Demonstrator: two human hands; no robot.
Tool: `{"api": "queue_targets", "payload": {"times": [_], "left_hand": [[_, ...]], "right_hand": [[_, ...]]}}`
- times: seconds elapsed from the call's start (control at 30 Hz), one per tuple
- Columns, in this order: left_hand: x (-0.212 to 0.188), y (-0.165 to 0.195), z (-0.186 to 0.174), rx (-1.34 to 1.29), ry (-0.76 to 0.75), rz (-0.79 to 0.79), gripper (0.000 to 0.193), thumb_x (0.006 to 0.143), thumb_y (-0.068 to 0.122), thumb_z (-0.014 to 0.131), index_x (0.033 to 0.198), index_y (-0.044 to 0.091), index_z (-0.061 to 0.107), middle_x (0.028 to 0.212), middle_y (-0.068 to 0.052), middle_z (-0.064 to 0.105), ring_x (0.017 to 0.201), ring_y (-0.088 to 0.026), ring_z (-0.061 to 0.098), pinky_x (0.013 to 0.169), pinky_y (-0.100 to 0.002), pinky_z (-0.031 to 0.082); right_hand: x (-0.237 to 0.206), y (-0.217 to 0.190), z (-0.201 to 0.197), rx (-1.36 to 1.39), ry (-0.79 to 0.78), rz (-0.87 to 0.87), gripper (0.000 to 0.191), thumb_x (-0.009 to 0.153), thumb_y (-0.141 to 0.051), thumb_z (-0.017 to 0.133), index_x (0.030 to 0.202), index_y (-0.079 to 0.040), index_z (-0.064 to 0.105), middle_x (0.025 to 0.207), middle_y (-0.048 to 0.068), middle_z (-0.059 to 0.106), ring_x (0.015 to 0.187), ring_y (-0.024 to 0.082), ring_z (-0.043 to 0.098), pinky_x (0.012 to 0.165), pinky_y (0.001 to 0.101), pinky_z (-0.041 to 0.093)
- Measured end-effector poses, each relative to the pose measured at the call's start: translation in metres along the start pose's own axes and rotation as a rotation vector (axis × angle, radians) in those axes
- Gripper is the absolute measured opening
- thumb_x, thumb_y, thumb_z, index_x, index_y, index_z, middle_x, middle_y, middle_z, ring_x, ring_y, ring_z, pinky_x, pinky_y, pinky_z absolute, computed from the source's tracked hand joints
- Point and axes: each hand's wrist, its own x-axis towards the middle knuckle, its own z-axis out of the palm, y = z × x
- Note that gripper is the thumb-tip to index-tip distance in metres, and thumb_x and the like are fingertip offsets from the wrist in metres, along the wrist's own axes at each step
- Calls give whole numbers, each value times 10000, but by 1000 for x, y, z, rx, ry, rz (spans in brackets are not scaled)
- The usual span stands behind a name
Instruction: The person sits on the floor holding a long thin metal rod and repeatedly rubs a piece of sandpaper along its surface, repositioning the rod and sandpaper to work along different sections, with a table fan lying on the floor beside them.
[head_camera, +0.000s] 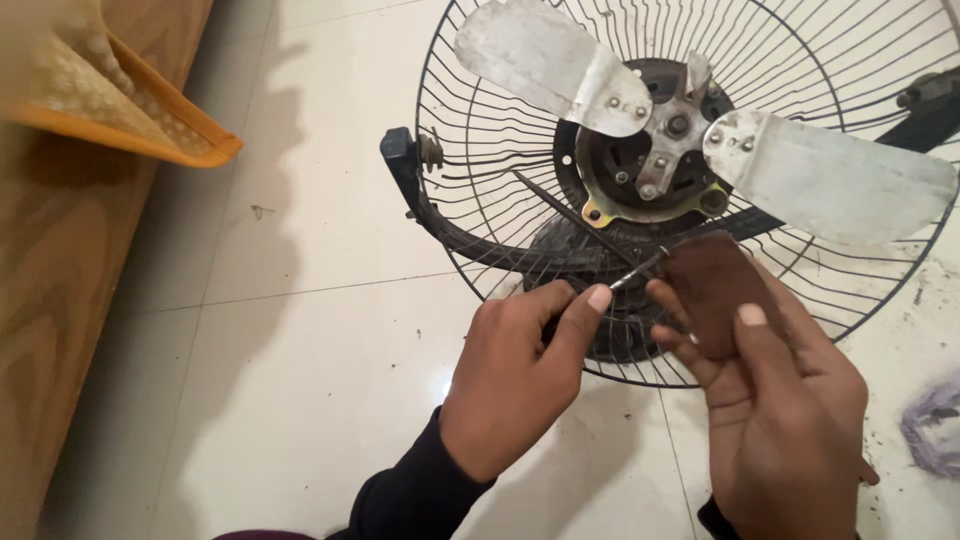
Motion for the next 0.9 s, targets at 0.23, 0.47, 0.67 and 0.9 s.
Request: {"api": "queue_targets", "payload": {"times": [0.23,0.47,0.67,0.9], "left_hand": [[-2,4,3,32,30,55,436,975,288,648,664,-8,568,446,-116,472,362,-226,407,414,-389,328],[-5,-1,5,19,42,123,366,974,255,639,721,-1,573,488,-137,514,389,-253,495,433,-381,366],[-4,-7,3,-257,-66,72,305,1034,187,539,825,-31,585,627,-162,568,553,-237,510,519,-370,421],[-9,-15,6,-100,-134,335,208,1024,120,509,882,-15,581,776,-151,630,666,-322,620,590,-424,460]], "right_hand": [[-19,-8,19,-353,33,-364,452,1022,-4,372,1457,83,461,1428,200,583,1276,295,617,991,372,537],[-21,3,17,-768,-102,-716,420,922,87,505,1317,-1,616,1477,230,482,1307,303,544,1003,390,492],[-13,17,14,-1089,-237,-917,493,877,61,581,1364,-8,622,1539,125,511,1514,407,343,1235,504,284],[-7,25,7,-1163,-281,-884,526,938,-53,540,1462,-5,538,1586,123,480,1580,414,207,1206,587,68]]}}
